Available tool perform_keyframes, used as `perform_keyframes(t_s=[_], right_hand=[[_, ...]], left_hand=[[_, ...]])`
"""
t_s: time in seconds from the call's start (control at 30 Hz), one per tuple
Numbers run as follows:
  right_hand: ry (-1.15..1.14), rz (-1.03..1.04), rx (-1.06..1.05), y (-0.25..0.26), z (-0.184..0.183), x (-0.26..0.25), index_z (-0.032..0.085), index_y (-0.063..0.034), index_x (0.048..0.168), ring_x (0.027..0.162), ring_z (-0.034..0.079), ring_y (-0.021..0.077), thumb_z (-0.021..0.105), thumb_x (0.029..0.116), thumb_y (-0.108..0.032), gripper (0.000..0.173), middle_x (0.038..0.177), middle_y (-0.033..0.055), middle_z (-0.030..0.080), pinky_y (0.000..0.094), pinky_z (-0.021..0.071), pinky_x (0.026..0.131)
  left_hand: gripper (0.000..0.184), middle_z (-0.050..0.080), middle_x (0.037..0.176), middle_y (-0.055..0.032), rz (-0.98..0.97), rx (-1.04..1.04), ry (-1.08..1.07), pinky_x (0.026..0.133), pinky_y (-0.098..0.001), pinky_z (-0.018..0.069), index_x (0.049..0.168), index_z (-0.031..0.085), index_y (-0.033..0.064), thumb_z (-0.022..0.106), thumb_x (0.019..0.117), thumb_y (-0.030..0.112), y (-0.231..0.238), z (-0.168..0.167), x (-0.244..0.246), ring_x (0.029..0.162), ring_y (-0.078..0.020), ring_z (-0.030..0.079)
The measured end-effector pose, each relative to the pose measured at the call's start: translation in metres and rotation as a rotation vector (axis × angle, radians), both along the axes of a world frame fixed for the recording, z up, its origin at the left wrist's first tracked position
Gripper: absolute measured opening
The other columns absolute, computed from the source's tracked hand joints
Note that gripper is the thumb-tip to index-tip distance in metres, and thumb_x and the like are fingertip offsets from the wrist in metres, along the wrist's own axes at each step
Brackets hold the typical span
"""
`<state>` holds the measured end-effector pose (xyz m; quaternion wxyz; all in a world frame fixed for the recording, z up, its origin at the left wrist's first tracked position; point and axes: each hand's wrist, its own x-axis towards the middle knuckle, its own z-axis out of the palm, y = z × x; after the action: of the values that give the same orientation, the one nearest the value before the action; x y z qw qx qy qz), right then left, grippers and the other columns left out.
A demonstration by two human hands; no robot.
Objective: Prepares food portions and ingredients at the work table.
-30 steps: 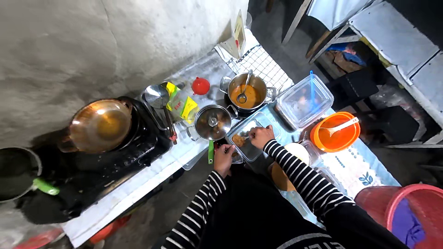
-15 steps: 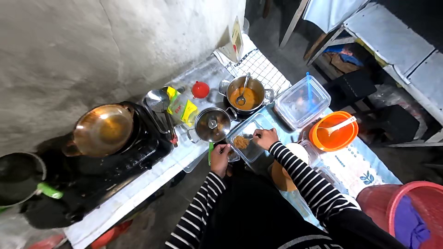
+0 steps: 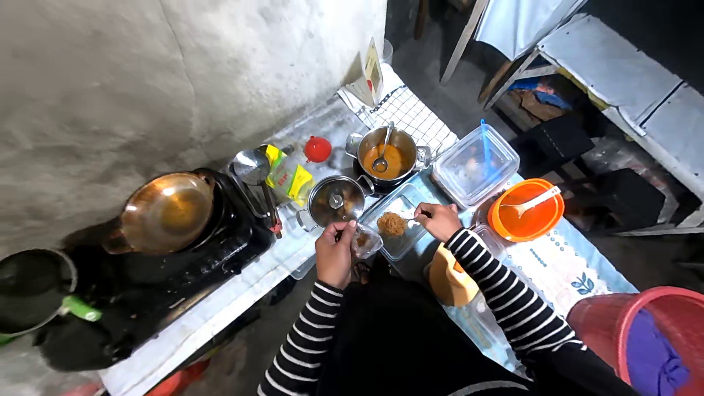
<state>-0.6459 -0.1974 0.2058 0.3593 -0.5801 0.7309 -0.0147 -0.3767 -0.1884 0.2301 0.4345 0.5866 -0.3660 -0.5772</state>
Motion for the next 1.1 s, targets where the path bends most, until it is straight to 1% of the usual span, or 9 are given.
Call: perform_keyframes(t_s=[0.1,0.23,0.47,0.57,0.67,0.77,0.83,1.0,1.1], right_hand=[[-0.017,-0.020,-0.077,0.000,0.033,-0.013,0.074,-0.0195,0.101,0.094,0.066,0.0210,0.052,0.1008,-0.038,0.029,0.088,0.0032,0.072,0.0574,0.0340,0.105],[-0.060,-0.035,-0.252,0.004,0.073,-0.030,0.073,-0.0219,0.092,0.077,0.063,0.0175,0.057,0.0975,-0.032,0.019,0.074,-0.0012,0.066,0.0565,0.0398,0.091],[-0.044,-0.029,-0.449,0.011,0.115,-0.047,0.072,-0.0235,0.088,0.062,0.057,0.0127,0.057,0.0948,-0.030,0.018,0.063,-0.0055,0.059,0.0549,0.0434,0.080],[-0.052,-0.059,-0.524,0.017,0.108,-0.043,0.073,-0.0223,0.091,0.064,0.057,0.0120,0.055,0.0953,-0.031,0.020,0.065,-0.0058,0.060,0.0531,0.0441,0.077],[-0.025,-0.094,-0.574,0.028,0.087,-0.032,0.075,-0.0202,0.100,0.080,0.065,0.0132,0.054,0.0974,-0.031,0.024,0.083,-0.0036,0.071,0.0548,0.0445,0.088],[0.127,-0.090,-0.668,0.043,0.059,-0.019,0.076,-0.0232,0.103,0.088,0.068,0.0136,0.052,0.0963,-0.031,0.026,0.094,-0.0039,0.073,0.0534,0.0452,0.091],[0.258,-0.067,-0.738,0.054,0.045,-0.013,0.076,-0.0244,0.102,0.088,0.068,0.0164,0.052,0.0955,-0.031,0.026,0.092,-0.0019,0.072,0.0522,0.0464,0.088],[0.427,0.069,-0.802,0.065,0.037,-0.006,0.075,-0.0250,0.103,0.086,0.069,0.0190,0.054,0.0968,-0.028,0.023,0.092,-0.0007,0.072,0.0483,0.0502,0.082],[0.477,0.228,-0.881,0.060,0.041,0.002,0.074,-0.0186,0.097,0.081,0.066,0.0224,0.052,0.0981,-0.022,0.023,0.087,0.0025,0.070,0.0451,0.0482,0.074]], left_hand=[[0.011,0.063,0.072,-0.0077,-0.025,-0.064,0.104,0.046,-0.0262,0.0513,0.097,0.066,0.0002,0.066,0.0994,0.011,-0.004,0.034,-0.008,0.048,-0.0116,0.054],[0.009,0.061,0.069,-0.0076,-0.061,-0.103,0.194,0.046,-0.0259,0.0527,0.096,0.066,0.0005,0.066,0.0994,0.009,-0.008,0.065,-0.023,0.047,-0.0118,0.054],[0.012,0.064,0.073,-0.0106,-0.113,-0.049,0.187,0.048,-0.0297,0.0561,0.099,0.065,-0.0025,0.066,0.0997,0.009,-0.020,0.051,-0.058,0.049,-0.0151,0.058],[0.011,0.068,0.084,-0.0129,-0.129,-0.005,0.114,0.052,-0.0317,0.0583,0.103,0.067,-0.0034,0.062,0.1010,0.007,-0.025,0.034,-0.072,0.056,-0.0171,0.062],[0.014,0.068,0.087,-0.0136,-0.150,0.076,0.056,0.059,-0.0352,0.0606,0.107,0.066,-0.0037,0.055,0.1030,0.004,-0.031,0.022,-0.082,0.064,-0.0195,0.067],[0.021,0.071,0.091,-0.0159,-0.154,0.194,0.105,0.065,-0.0378,0.0615,0.109,0.067,-0.0039,0.049,0.1061,0.009,-0.036,0.019,-0.087,0.074,-0.0225,0.071],[0.025,0.070,0.090,-0.0152,-0.143,0.283,0.157,0.065,-0.0355,0.0591,0.108,0.066,-0.0037,0.050,0.1072,0.015,-0.041,0.016,-0.086,0.074,-0.0215,0.069],[0.021,0.068,0.078,-0.0124,-0.237,0.312,0.132,0.062,-0.0348,0.0619,0.102,0.067,-0.0048,0.054,0.1047,0.011,-0.042,0.012,-0.085,0.064,-0.0197,0.068],[0.020,0.071,0.086,-0.0135,-0.338,0.266,0.007,0.064,-0.0350,0.0628,0.107,0.068,-0.0036,0.057,0.1045,0.012,-0.040,0.013,-0.088,0.068,-0.0197,0.070]])
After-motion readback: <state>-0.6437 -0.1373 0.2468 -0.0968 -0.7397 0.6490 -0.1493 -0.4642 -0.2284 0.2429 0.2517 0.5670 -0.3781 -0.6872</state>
